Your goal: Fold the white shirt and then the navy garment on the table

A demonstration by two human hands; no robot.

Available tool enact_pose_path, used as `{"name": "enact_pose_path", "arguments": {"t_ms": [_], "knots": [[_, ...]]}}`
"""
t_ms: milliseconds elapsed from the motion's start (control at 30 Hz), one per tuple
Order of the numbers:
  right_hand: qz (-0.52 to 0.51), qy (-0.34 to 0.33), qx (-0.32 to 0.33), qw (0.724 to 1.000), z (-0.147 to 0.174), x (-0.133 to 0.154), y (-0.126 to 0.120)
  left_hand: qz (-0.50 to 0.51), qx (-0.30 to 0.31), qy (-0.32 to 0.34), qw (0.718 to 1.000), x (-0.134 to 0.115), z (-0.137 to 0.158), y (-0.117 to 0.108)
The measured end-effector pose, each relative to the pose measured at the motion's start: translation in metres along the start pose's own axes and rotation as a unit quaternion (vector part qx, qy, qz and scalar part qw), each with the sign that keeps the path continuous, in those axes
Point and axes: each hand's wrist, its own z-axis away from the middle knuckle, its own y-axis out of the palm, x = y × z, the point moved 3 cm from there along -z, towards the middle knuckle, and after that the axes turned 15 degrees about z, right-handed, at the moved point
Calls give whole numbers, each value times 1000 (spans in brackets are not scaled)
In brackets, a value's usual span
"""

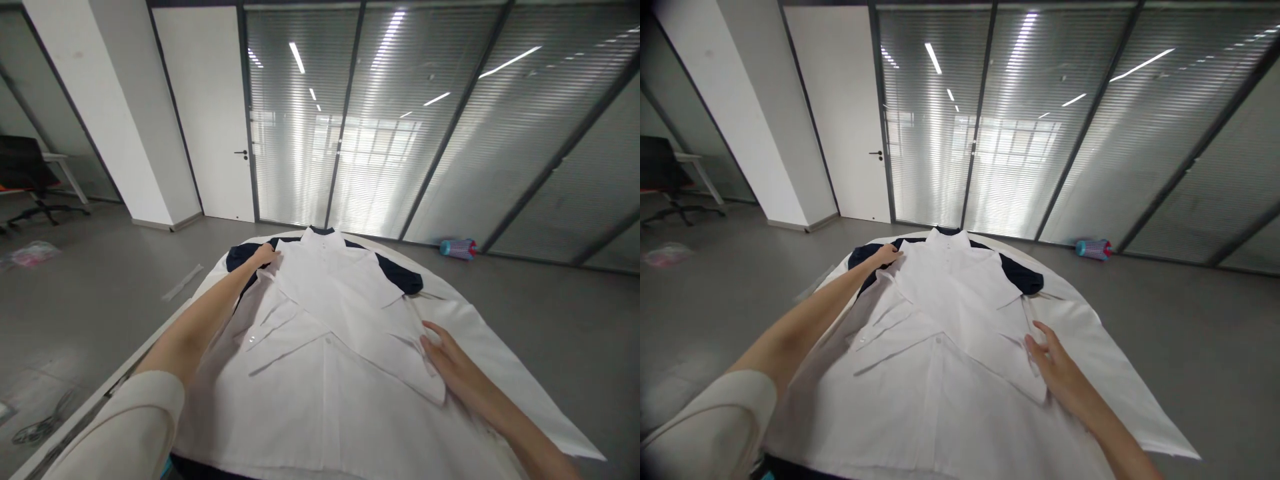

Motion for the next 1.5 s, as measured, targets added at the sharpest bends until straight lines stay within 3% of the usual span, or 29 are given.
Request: {"name": "enact_pose_path", "arguments": {"t_ms": [100,267,333,433,533,633,767,900,967,1033,1100,1267,1367,1500], "knots": [[1,-7,10,1000,-1,-11,6,-23,-20,-28,999,-1,-9,15],[36,-38,-98,994,-6,-16,-6,-35,-52,7,998,-2,5,23],[50,-52,-103,992,-5,-15,-9,-37,-73,45,996,-2,18,21],[82,-84,-79,990,-2,-15,-6,-77,-96,160,979,-3,41,20],[115,-108,-83,984,4,-16,0,-123,5,244,962,4,57,27],[142,-118,-89,979,13,-14,4,-122,100,236,959,15,61,30],[214,-122,-82,966,35,-5,10,-109,88,234,962,9,64,27],[321,-95,-98,937,53,9,10,-86,36,293,952,-28,97,32],[360,-106,-117,920,56,16,6,-51,87,367,925,-55,130,40],[391,-124,-122,904,55,21,1,-11,185,441,878,-83,169,51],[411,-124,-105,897,50,22,-3,16,252,476,842,-108,205,62],[372,-93,-35,923,35,13,-5,11,262,522,811,-162,258,97],[339,-92,-10,936,26,8,-5,-18,248,565,787,-187,269,123],[333,-96,-17,938,21,4,-8,-39,215,591,777,-203,271,147]]}}
